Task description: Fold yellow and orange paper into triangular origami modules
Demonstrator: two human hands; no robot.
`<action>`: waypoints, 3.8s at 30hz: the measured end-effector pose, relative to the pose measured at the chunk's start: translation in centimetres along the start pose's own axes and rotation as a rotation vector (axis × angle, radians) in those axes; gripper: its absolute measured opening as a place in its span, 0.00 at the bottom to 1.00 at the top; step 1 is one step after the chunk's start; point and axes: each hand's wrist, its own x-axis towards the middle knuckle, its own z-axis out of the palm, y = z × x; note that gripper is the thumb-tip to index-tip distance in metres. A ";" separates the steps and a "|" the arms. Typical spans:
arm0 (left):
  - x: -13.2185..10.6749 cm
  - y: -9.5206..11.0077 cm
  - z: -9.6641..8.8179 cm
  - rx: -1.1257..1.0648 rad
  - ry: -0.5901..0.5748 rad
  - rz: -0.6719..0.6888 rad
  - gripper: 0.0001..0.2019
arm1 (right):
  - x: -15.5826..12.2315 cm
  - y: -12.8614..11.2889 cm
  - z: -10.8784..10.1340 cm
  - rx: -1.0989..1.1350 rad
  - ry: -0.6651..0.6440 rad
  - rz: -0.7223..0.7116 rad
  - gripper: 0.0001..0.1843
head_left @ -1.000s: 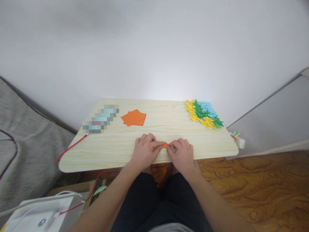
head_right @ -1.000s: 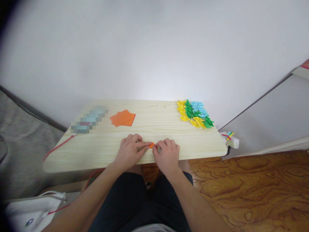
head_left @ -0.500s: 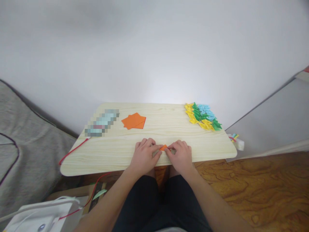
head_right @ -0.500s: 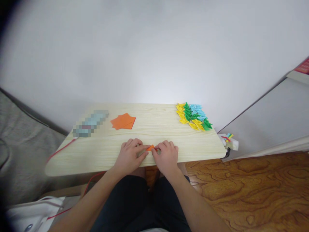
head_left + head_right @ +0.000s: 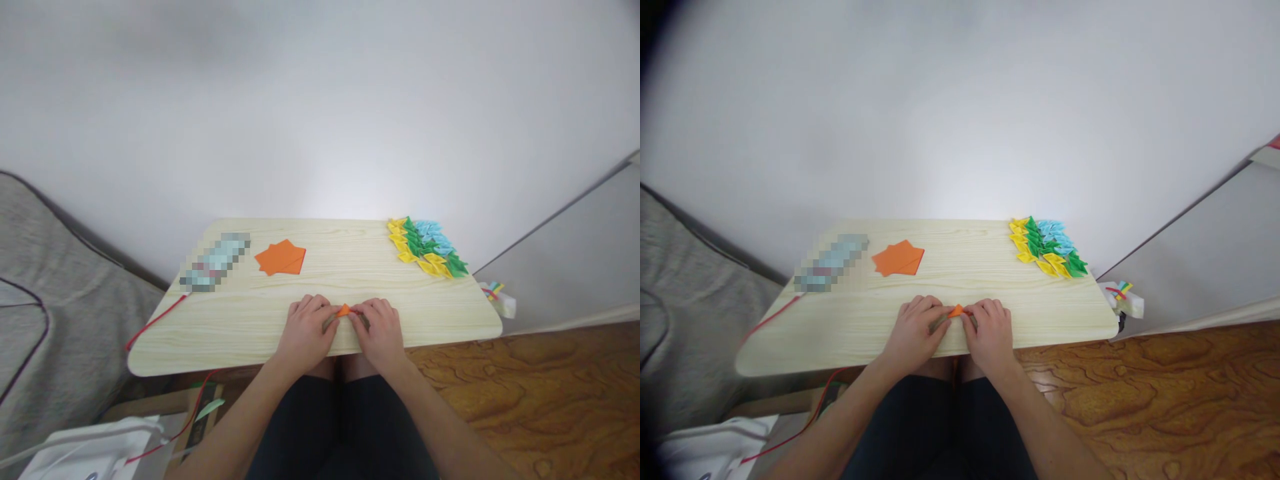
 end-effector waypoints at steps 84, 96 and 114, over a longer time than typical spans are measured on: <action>20.8 2.1 -17.4 -0.917 0.313 0.053 0.09 | 24.1 -10.3 -10.3 0.891 0.295 -0.222 0.08; 20.4 0.9 -16.6 -0.714 0.312 0.009 0.10 | 24.1 -9.1 -10.9 0.839 0.119 -0.095 0.05; 20.1 1.7 -17.3 -0.091 0.370 0.244 0.09 | 24.0 -9.0 -11.6 0.376 0.076 -0.253 0.09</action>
